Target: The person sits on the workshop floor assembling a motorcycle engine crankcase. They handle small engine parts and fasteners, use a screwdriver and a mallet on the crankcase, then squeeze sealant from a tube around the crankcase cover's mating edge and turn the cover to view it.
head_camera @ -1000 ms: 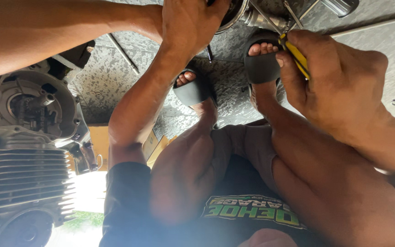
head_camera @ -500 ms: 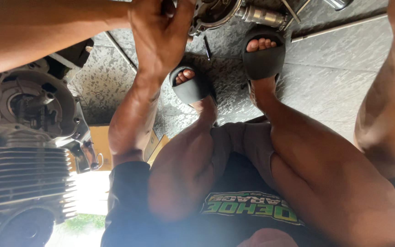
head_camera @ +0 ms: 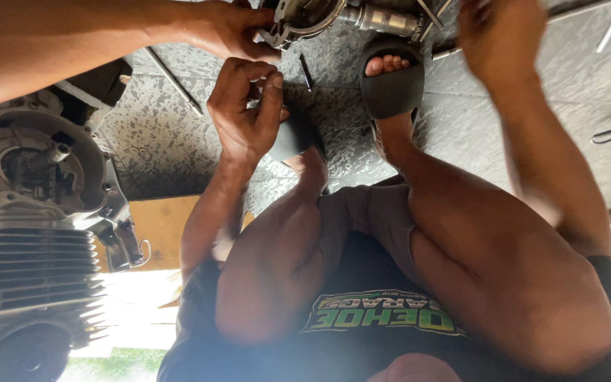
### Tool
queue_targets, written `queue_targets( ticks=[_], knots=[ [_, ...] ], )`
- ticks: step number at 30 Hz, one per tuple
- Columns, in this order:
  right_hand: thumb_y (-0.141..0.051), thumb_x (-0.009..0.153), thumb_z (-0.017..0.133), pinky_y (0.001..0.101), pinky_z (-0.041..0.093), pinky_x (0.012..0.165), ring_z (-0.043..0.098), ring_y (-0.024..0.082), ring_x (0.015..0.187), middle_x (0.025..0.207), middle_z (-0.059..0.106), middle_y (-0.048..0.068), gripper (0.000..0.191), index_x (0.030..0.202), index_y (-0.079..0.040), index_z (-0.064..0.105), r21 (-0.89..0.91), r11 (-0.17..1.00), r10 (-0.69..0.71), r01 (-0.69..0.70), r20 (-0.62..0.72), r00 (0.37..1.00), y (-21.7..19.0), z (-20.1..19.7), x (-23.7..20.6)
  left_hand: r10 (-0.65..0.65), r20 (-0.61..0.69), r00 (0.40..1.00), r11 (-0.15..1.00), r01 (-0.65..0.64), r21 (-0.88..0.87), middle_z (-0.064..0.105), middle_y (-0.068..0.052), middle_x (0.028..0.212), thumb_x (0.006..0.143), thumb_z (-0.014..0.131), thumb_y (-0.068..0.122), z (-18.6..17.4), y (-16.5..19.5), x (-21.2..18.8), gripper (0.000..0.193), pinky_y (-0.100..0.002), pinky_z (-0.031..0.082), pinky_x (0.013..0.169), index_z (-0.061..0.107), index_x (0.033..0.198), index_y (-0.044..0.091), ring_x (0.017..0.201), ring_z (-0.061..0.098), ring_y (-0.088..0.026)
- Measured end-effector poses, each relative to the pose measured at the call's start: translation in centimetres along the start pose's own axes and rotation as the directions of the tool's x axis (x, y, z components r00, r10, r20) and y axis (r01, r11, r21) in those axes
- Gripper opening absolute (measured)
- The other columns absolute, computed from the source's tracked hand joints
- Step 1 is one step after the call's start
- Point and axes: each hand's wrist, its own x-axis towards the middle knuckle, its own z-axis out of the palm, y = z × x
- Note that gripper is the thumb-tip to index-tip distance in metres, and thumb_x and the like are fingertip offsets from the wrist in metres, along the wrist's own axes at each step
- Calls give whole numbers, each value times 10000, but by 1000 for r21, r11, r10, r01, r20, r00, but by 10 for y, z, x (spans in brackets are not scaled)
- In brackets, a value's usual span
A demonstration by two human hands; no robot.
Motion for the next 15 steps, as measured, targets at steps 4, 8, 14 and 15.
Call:
queue_targets(
  ticks=[4,8,14,15],
  knots=[
    [-108,850,798,443,547,650,707,347,864,1104,674,158,317,1117,-42,642,-84,991,-101,101,8,995,-27,33,-9,316,-9,949,904,-298,307,626,-125,1148,1000,769,101,-3,-7,7,246,-394,582,791,674,1215,32,982,663,-247],
    [-135,953,809,440,563,700,710,357,943,1128,623,158,258,1109,-42,626,-142,986,-96,89,-38,995,-23,58,-6,363,83,928,782,-351,514,555,-154,1205,956,889,265,5,-11,21,479,-480,536,871,637,1310,64,1055,588,-316],
    [-53,1038,740,424,565,689,720,336,804,997,672,102,134,1092,-8,626,113,993,-33,39,-56,998,-46,8,1,449,101,888,730,-430,532,532,-176,1247,950,888,304,14,-16,37,517,-488,524,894,630,1340,83,1099,563,-346],
    [1,1036,708,398,563,687,718,325,802,1018,667,131,121,1127,21,631,183,977,-95,113,-105,990,-57,-10,0,456,105,884,727,-438,530,542,-173,1228,945,886,309,14,-18,38,505,-485,526,887,640,1324,85,1105,561,-341]
  ],
)
